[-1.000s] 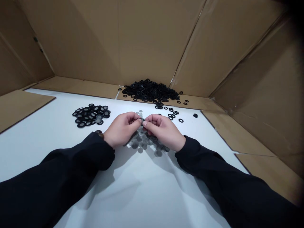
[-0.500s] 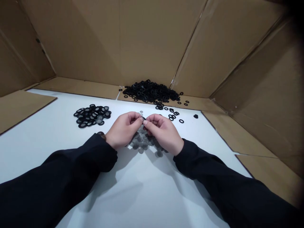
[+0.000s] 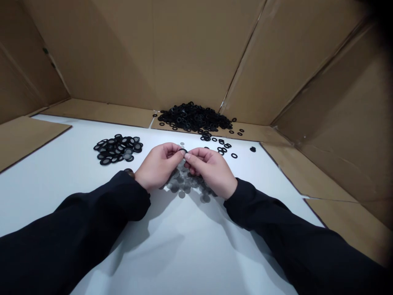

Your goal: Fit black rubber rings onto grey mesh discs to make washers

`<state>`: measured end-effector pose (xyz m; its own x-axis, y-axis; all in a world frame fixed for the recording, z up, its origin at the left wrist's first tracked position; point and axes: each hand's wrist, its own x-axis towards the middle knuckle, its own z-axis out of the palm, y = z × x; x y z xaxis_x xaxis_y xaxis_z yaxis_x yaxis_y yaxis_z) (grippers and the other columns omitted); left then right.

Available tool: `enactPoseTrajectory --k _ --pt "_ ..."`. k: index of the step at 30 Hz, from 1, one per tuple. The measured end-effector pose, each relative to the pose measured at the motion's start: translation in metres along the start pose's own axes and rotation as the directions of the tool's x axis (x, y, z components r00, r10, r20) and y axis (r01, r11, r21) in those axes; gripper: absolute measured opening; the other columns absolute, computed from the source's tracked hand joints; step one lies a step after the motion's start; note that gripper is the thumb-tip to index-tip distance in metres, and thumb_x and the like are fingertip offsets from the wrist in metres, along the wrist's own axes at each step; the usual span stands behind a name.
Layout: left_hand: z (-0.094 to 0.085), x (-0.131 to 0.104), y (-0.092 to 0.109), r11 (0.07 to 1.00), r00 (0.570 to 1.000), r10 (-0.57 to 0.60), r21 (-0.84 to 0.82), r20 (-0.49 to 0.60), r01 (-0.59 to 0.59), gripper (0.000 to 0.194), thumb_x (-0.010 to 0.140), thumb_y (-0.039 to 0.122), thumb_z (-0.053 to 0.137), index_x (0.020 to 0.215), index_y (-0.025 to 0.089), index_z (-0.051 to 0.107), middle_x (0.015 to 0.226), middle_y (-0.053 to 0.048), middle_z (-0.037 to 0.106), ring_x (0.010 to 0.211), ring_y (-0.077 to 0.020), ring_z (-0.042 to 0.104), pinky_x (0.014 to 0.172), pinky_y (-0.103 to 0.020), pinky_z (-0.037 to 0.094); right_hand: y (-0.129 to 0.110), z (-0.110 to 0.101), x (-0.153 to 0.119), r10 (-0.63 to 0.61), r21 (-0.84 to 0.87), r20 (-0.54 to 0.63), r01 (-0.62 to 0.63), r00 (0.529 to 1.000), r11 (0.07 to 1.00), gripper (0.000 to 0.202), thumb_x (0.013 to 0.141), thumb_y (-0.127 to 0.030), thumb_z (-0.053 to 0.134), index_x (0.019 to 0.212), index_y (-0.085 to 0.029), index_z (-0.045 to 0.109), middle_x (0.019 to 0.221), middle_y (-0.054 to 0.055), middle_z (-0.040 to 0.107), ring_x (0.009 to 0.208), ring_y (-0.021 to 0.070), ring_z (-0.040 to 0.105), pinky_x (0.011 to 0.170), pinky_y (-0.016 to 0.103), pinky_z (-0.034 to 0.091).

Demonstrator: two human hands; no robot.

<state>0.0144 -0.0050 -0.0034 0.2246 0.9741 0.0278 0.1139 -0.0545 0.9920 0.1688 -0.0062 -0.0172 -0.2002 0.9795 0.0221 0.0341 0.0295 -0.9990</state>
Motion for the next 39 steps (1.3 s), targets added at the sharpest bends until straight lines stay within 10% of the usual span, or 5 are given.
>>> enactPoseTrajectory --k 39 --pt "0.001 0.0 -0.0076 0.995 0.995 -0.053 -0.081 0.086 0.06 0.015 0.083 0.028 0.059 0.075 0.017 0.053 0.059 0.004 0.049 0.052 -0.0079 0.042 0.048 -0.019 0.031 0.0049 -0.0009 0.0015 -0.007 -0.003 0.027 0.007 1.0 1.0 0.016 0.079 -0.033 0.06 0.077 -0.019 0.052 0.06 -0.006 0.051 0.052 0.0082 0.042 0.05 0.023 0.033"
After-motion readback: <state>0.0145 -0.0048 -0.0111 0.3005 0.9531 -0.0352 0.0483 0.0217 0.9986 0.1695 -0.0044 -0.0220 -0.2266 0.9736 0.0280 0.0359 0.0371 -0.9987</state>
